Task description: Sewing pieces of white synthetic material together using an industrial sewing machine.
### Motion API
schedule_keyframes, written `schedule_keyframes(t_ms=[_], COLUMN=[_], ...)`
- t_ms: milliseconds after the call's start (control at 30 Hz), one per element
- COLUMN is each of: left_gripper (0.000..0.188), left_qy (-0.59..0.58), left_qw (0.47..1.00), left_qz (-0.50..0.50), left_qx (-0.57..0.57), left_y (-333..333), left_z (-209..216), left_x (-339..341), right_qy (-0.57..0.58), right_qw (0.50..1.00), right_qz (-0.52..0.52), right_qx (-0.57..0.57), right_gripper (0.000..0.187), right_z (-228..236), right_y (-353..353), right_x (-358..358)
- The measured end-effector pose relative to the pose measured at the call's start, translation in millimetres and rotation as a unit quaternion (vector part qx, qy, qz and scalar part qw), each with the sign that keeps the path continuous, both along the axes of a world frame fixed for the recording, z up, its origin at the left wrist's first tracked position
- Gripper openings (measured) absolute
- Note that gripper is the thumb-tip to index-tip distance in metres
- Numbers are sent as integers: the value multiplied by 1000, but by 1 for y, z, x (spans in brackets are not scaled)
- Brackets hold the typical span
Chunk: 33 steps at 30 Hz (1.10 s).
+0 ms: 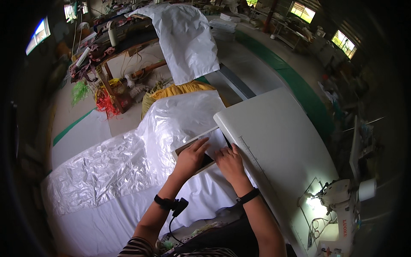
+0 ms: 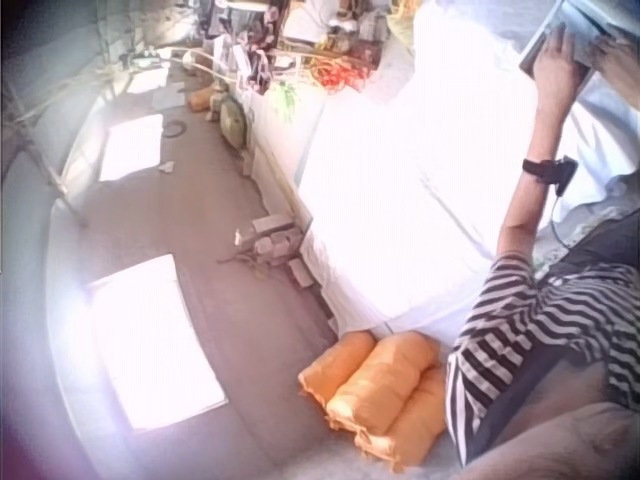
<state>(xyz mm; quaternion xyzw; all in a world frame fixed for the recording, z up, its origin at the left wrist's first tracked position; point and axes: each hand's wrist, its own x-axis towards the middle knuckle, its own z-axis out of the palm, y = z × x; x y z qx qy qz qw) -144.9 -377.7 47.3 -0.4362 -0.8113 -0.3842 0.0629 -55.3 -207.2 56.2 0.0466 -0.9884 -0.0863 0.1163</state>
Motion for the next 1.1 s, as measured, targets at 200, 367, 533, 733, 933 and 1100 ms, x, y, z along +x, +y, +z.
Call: schedule_keyframes(t_ms=[200, 367, 533, 733, 933, 1100], left_gripper=[41, 36, 46, 46, 51, 75], left_qy=[118, 174, 191, 232, 122, -428], left_qw=[986, 973, 956, 938, 989, 836], left_qz=[1, -24, -60, -77, 43, 183], left_qx=[-118, -148, -213, -244, -65, 290], left_y=[44, 51, 66, 81, -2, -55], left_z=[-27, -34, -22, -20, -10, -35], left_x=[-10, -17, -28, -28, 13, 58], right_qy=[8, 83, 93, 110, 118, 126], right_qw=[994, 979, 974, 955, 944, 926], right_qz=[-19, -38, -76, -134, -207, -269], right_qx=[-111, -180, -192, -239, -229, -232], right_gripper=[18, 22, 22, 22, 27, 38], right_z=[33, 55, 55, 46, 44, 42], right_y=[1, 27, 49, 56, 68, 70], right_x=[29, 81, 127, 177, 252, 288])
